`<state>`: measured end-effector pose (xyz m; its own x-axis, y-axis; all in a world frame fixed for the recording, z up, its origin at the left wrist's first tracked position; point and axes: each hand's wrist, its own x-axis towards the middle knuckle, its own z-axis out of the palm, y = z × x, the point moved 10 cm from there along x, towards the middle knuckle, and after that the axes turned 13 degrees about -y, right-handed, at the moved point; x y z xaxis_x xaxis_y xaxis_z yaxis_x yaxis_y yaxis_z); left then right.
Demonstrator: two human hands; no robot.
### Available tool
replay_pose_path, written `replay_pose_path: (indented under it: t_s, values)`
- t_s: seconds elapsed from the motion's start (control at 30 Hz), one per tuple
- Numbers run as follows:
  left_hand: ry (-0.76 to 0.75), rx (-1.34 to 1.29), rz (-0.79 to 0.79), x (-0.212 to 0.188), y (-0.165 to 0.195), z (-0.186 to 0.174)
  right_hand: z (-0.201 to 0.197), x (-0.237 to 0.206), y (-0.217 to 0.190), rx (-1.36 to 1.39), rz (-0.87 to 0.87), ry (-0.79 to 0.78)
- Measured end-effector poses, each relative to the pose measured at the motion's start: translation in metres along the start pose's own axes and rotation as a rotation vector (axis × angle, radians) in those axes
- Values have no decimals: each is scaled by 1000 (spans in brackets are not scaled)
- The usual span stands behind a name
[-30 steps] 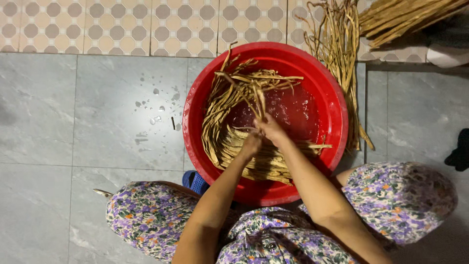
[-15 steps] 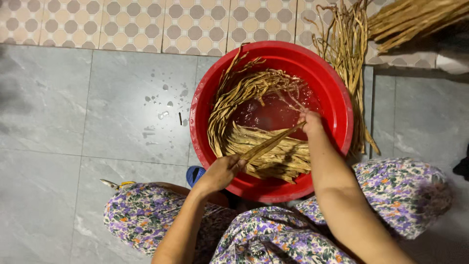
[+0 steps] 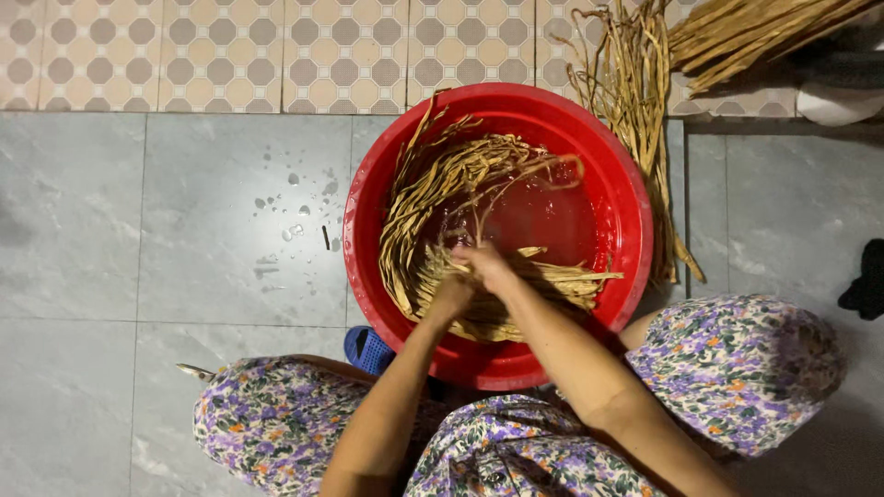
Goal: The person sits on the floor and repeatedly submerges, agitates, and lifts bundles of dried plant strips in a red basin of water. The strips are handled by hand and kept wet in the basin.
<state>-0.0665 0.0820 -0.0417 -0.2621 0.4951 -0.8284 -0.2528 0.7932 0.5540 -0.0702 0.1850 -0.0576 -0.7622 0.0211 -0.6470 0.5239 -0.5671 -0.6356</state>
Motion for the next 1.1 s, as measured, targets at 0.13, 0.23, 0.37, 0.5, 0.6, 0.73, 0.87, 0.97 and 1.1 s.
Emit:
replay_pose_path:
  t_s: [0.13, 0.23, 0.37, 0.5, 0.6, 0.73, 0.87, 0.97, 1.1]
  values:
    - [-223, -60, 94, -20, -6, 23, -84, -15, -22, 361, -33, 156]
    - [-9, -25, 582, -39, 26, -53, -158, -41, -34, 449, -94, 414]
    - [271, -216, 236, -21, -24, -101, -186, -56, -34, 661, -292, 665]
    - [206, -223, 106, 7, -25, -52, -105, -23, -33, 429, -288, 464]
    - [75, -204, 86, 17, -14, -16, -20, 5, -5, 240, -35, 185]
    - [-80, 107, 73, -11, 14, 19, -22, 2, 3, -130, 86, 204]
    - [-211, 268, 223, -79, 46, 37, -116, -25, -21, 47, -33, 401]
    - [-203, -55, 514, -121, 72, -27, -161, -46, -21, 446, -102, 518]
    - [117, -121, 482, -127, 48, -119, -156, -50, -35, 278, -52, 601]
